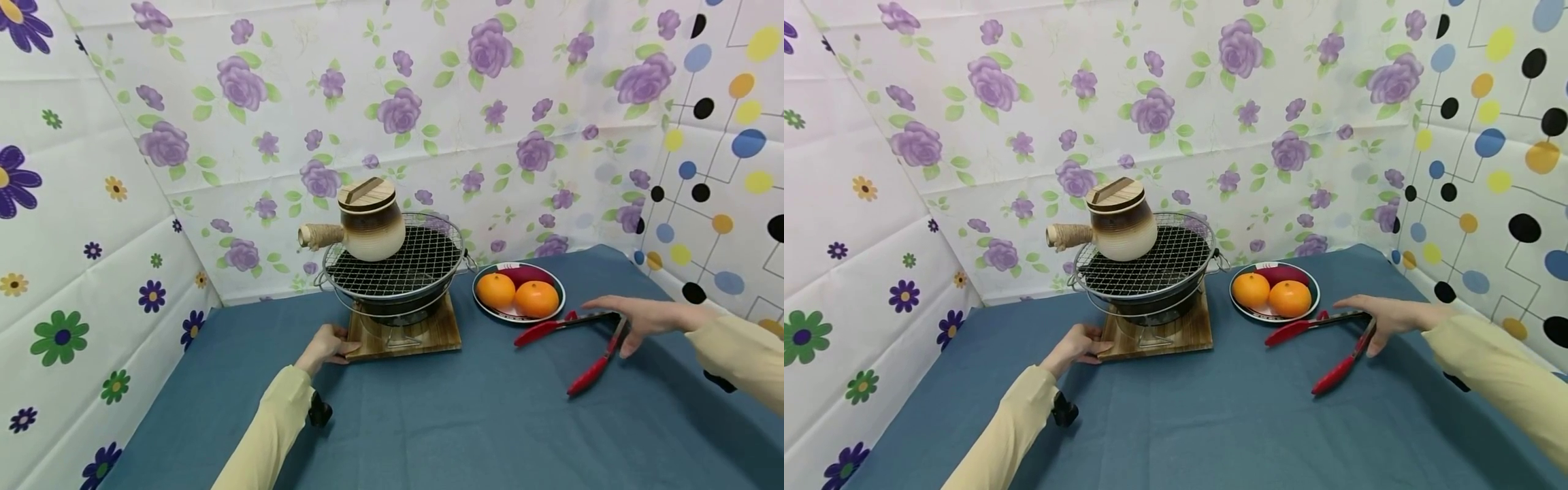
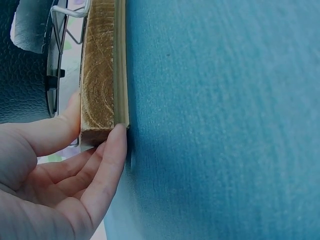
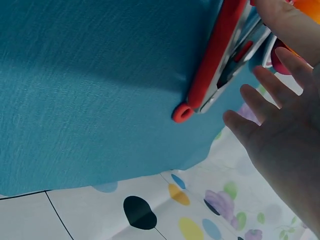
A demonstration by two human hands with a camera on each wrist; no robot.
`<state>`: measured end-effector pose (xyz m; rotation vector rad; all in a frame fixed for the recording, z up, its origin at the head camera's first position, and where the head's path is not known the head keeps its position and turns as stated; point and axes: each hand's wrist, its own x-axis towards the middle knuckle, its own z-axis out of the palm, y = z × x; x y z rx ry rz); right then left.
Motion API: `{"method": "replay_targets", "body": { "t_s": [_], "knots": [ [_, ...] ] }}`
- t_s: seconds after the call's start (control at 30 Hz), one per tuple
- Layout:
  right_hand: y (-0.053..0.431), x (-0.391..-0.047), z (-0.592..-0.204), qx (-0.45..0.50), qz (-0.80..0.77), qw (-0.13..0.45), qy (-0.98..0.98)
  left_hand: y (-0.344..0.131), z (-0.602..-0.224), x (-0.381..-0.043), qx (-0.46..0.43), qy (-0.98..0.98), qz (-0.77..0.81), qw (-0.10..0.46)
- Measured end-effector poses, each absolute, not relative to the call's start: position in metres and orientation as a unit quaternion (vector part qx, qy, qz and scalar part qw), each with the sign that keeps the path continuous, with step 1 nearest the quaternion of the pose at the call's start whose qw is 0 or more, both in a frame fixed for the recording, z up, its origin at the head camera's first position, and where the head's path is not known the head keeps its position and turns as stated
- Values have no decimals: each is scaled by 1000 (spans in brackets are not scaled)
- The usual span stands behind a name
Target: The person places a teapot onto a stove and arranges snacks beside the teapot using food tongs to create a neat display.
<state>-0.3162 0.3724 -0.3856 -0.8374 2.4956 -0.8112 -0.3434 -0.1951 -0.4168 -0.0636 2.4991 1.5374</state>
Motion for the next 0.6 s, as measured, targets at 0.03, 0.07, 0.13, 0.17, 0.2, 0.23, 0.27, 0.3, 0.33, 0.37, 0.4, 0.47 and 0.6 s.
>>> {"method": "replay_targets", "body": {
  "t_s": [0.03,0.07,0.13,0.17,0.2,0.23,0.27,0.3,0.33,0.37,0.4,0.47,0.6],
  "knots": [
    [372,-317,-386,-298,-296,198,886,-195,-417,-343,-23,847,521,103],
    [372,-317,-387,-299,-302,202,882,-196,-417,-343,-24,847,521,103],
    [371,-318,-388,-297,-311,210,878,-196,-416,-343,-25,847,521,104],
    [370,-318,-388,-296,-307,207,881,-196,-416,-343,-26,847,521,104],
    [370,-318,-389,-293,-310,208,880,-196,-416,-343,-26,847,521,104],
    [370,-318,-390,-291,-309,208,881,-196,-416,-343,-27,846,522,103],
    [369,-319,-391,-290,-307,206,883,-195,-416,-343,-26,846,522,103],
    [369,-319,-392,-290,-309,207,882,-195,-416,-342,-25,846,522,101],
    [370,-320,-393,-292,-308,204,882,-195,-416,-342,-24,847,522,100],
    [371,-321,-396,-299,-308,199,881,-195,-416,-342,-23,847,522,99],
    [373,-324,-400,-305,-310,196,879,-195,-416,-342,-22,847,523,97],
    [382,-333,-413,-329,-299,174,879,-194,-416,-342,-19,847,523,95],
    [419,-373,-467,-348,-242,122,897,-194,-415,-342,-18,848,522,94]
  ]
}}
